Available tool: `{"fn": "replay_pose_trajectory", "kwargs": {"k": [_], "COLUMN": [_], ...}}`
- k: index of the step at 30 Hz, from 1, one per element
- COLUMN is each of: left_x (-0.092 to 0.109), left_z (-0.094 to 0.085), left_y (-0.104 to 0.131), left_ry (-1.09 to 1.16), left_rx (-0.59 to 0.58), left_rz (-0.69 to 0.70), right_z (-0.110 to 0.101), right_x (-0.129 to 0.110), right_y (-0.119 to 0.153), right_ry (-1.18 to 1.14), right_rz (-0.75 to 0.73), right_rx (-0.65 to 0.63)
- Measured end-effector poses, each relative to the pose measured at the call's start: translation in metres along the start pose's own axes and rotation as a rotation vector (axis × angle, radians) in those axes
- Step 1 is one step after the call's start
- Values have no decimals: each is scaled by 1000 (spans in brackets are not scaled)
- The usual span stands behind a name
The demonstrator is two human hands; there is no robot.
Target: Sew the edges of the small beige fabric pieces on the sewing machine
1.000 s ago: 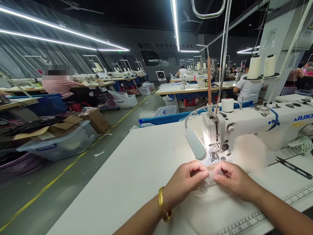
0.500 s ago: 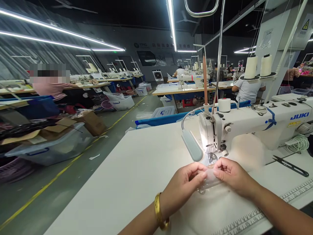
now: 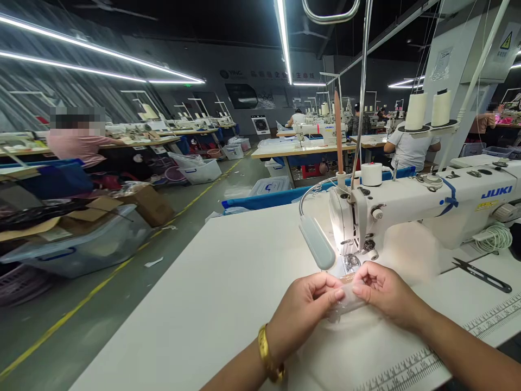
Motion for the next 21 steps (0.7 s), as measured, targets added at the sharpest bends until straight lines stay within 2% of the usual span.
{"fn": "replay_pose_trajectory", "kwargs": {"k": [6, 11, 21], "left_x": [-1, 1, 1], "left_z": [0, 2, 3], "left_y": [0, 1, 0], "left_ry": [-8, 82, 53], "left_rx": [1, -41, 5], "left_rz": [36, 27, 12], "right_z": [0, 0, -1], "right_x": [-1, -3, -6], "right_y": [0, 1, 2], "right_ry": [-10, -8, 57], "right_rz": [-17, -11, -7], "right_rx": [0, 6, 9]}}
Point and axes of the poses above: each hand's wrist, its own y-axis away from the middle knuckle, its own z-axis out of the palm, x = y × z, the point moved 1 cm from there along -y, towards the middle knuckle, and after that the axes turned 9 degrees about -y, right-handed, at the moved point
